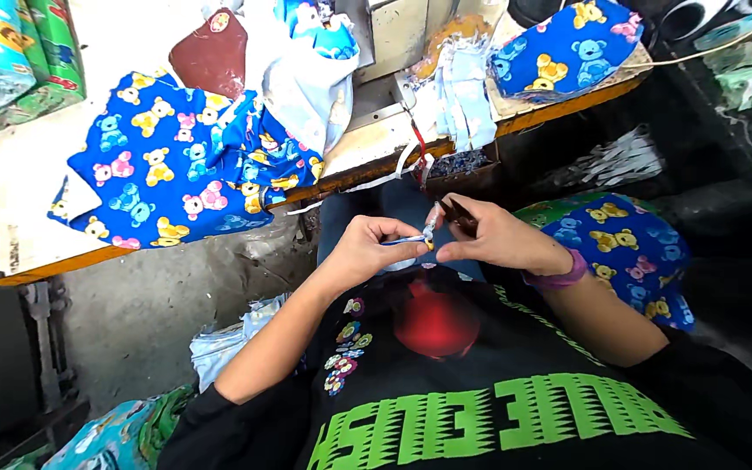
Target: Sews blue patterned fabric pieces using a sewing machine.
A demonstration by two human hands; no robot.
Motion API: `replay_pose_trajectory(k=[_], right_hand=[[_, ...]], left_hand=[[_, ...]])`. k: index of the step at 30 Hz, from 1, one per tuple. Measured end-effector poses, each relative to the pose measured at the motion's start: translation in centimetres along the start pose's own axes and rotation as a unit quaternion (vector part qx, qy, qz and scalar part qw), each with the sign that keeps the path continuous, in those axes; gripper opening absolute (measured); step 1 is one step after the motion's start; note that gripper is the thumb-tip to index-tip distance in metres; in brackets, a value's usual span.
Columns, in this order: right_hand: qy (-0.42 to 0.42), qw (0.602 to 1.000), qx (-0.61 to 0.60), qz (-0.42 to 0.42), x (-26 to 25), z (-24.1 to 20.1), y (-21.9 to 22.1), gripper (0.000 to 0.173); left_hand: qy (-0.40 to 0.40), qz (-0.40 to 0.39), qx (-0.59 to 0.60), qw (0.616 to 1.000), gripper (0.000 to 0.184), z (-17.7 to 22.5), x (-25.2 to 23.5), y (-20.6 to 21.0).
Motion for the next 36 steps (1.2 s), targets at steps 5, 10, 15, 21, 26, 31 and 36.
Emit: replay_pose_trajectory(k=[5,10,15,21,26,31,36], right_hand=[[0.024,0.981,-0.164,0.105,-0.7,0.7,1.7,0.008],[-0.016,0.989,-0.06,0.134,-1.1,-0.9,-0.4,0.046],[-0.046,0.997,0.068,0.005,-1.6,-2.6,0.7,0.016],[-0.031,0.997,0.064,0.017,-1.6,-2.0,0.6,0.005],[-0.011,0.999,0.039,0.027,-1.5,-1.5,0.8,0.006],[-0.004,0.999,0.01,0.03,-1.4,-0.5,1.0,0.004],[0.013,0.998,-0.007,0.059,-1.4,-0.4,1.3,0.003]], left_hand=[[0.041,-0.005,-0.055,0.998,0.004,0.5,-0.1,-0.3],[0.039,-0.026,-0.076,0.996,0.004,1.3,-0.1,-1.5],[0.052,-0.023,-0.161,0.985,0.007,2.1,0.3,-2.5],[0.015,0.054,-0.184,0.981,0.008,1.5,2.1,-3.5],[0.034,0.109,-0.145,0.983,0.004,1.1,2.0,-2.5],[0.1,0.122,-0.123,0.98,0.007,0.5,1.4,-1.7],[0.088,0.149,-0.262,0.949,0.011,0.5,1.3,-1.6]])
Point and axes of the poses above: each hand's wrist, its own x-axis away from the middle knuckle, its own y-axis out of the palm, z = x × y, the point moved 1 cm from there along -x, towards the middle knuckle, and after that the axes turned 8 degrees about -x, right-handed, at the moved point
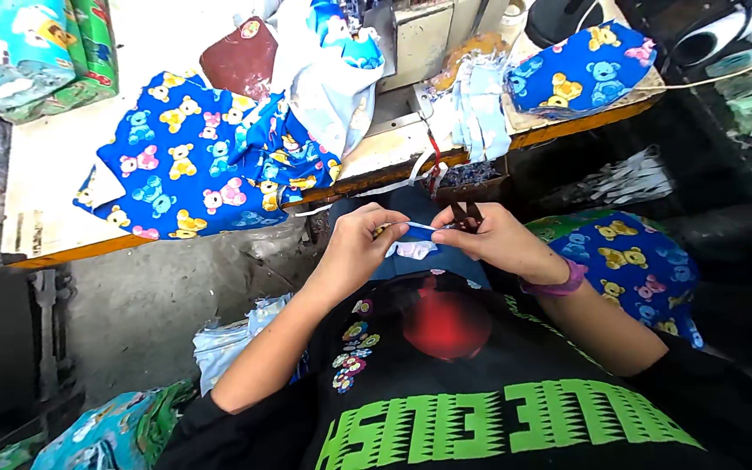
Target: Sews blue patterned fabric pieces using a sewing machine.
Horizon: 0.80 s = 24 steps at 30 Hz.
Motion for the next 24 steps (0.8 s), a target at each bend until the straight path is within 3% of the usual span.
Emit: replay_pose_trajectory(k=[5,12,16,19,24], right_hand=[[0.004,1.0,0.025,0.007,-0.1,0.2,0.3,0.004],[0.01,1.0,0.017,-0.008,-0.6,0.3,0.2,0.008],[0.019,1.0,0.015,-0.01,-0.8,0.0,0.2,0.009],[-0.01,0.999,0.032,0.014,-1.9,-0.6,0.0,0.014],[-0.02,0.998,0.004,0.055,-3.4,-2.0,0.5,0.008]], left_hand=[[-0.008,0.005,-0.014,1.0,0.014,0.4,-0.1,0.5],[-0.011,-0.001,0.058,0.998,0.018,0.5,-0.6,1.0],[-0.055,-0.055,0.187,0.979,0.011,0.2,-0.7,0.7],[-0.059,-0.088,0.178,0.978,0.014,0.2,-1.3,-0.9],[-0.046,0.026,0.137,0.989,0.013,-1.1,-2.4,-3.7]])
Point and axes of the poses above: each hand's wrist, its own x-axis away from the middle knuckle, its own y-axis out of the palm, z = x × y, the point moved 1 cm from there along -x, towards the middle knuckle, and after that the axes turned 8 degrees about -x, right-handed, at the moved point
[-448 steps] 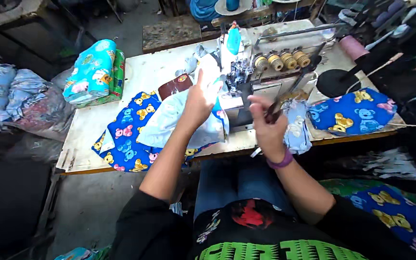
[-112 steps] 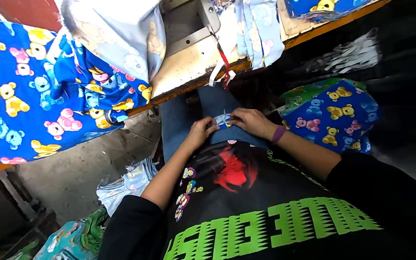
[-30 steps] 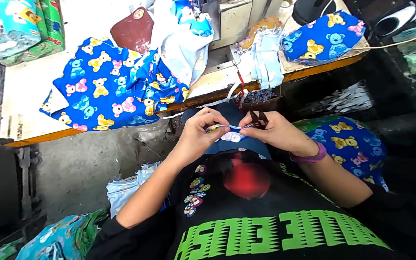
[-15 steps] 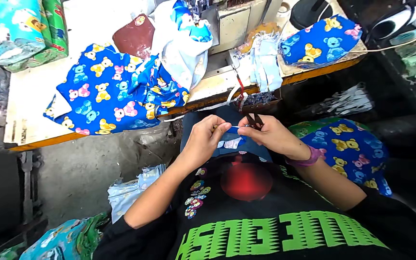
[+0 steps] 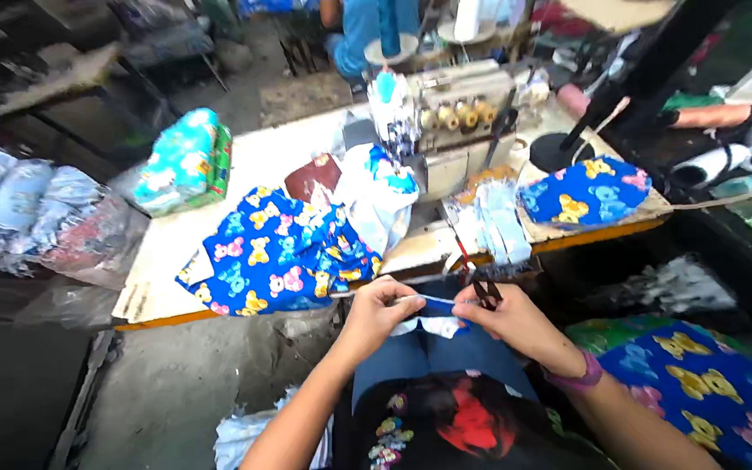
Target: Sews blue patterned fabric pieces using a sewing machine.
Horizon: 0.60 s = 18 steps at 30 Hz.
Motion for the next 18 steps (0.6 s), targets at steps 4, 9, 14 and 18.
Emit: replay_pose_trajectory(k=[4,9,14,18], right_hand=[[-0.011,1.0,-0.005,-0.004,-2.3,-1.1,1.0,0.012],[-0.03,0.997,-0.048,0.052,-6.3,-2.9,1.8,0.013],[-0.054,0.987,-0.075,0.13,-13.3,-3.5,2.1,0.009],[-0.059,0.982,-0.01,0.177,-16.1,-1.9,2.5,0.021]], left_hand=[[-0.025,0.028,0.046,0.998,0.007,0.7,-1.9,-1.6],[0.022,0.038,-0.069,0.997,0.015,2.4,-5.6,-5.0],[0.14,0.042,-0.256,0.955,0.015,2.8,-13.6,-8.3],[0.192,0.028,-0.324,0.926,0.02,-1.6,-19.1,-8.0]])
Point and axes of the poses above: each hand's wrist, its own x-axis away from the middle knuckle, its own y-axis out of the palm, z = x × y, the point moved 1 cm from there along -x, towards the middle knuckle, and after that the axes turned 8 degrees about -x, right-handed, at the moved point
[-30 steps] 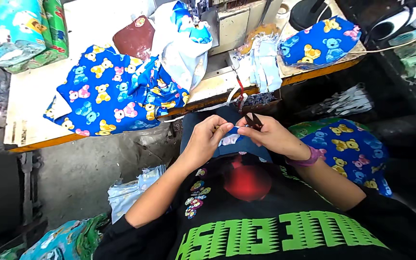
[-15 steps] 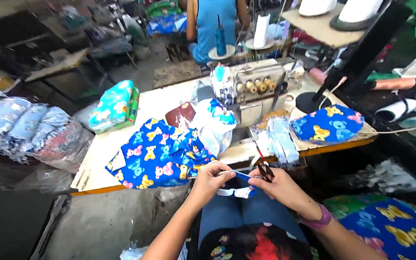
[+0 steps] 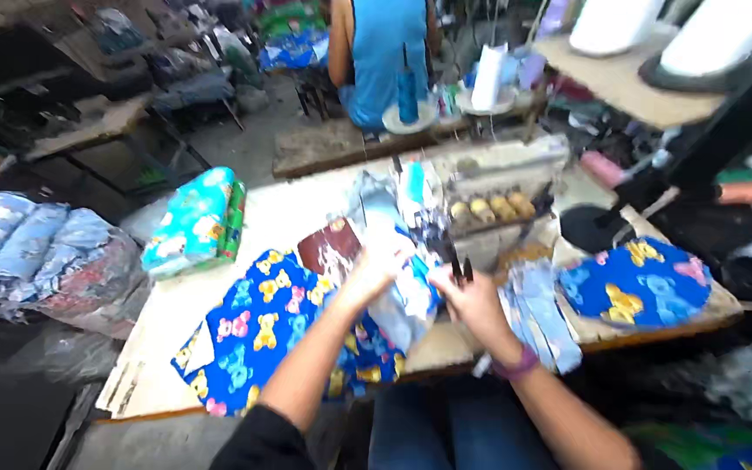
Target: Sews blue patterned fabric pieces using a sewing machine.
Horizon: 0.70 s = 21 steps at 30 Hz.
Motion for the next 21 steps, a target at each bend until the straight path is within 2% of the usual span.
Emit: replay_pose_trajectory(k=[2,5,9,11,15,21], right_hand=[[0.005,1.0,-0.01,-0.002,0.8,0.9,-0.1,0.019],[0.014,0.998,-0.053,-0.011,2.0,2.6,-0.1,0.011],[-0.015,0.998,-0.06,-0.011,1.5,2.4,0.1,0.012],[-0.014,0.999,-0.049,-0.015,1.8,2.6,-0.1,0.016],[-0.023,0.998,-0.058,-0.015,2.5,2.4,0.0,0.015],[-0.022,0.997,-0.078,0.018,1.6,2.0,0.6,0.01]], left_hand=[[-0.041,-0.035,0.053,0.997,0.024,0.0,0.4,-0.5],[-0.058,-0.024,0.112,0.992,0.02,0.5,2.3,-0.4],[-0.05,-0.01,0.102,0.994,0.022,0.7,2.2,-0.5],[-0.057,-0.033,0.085,0.994,0.023,1.3,2.2,-1.0],[0.016,-0.007,0.036,0.999,0.014,1.4,2.8,-1.0],[0.04,0.04,-0.001,0.998,0.012,1.4,1.9,-1.1]])
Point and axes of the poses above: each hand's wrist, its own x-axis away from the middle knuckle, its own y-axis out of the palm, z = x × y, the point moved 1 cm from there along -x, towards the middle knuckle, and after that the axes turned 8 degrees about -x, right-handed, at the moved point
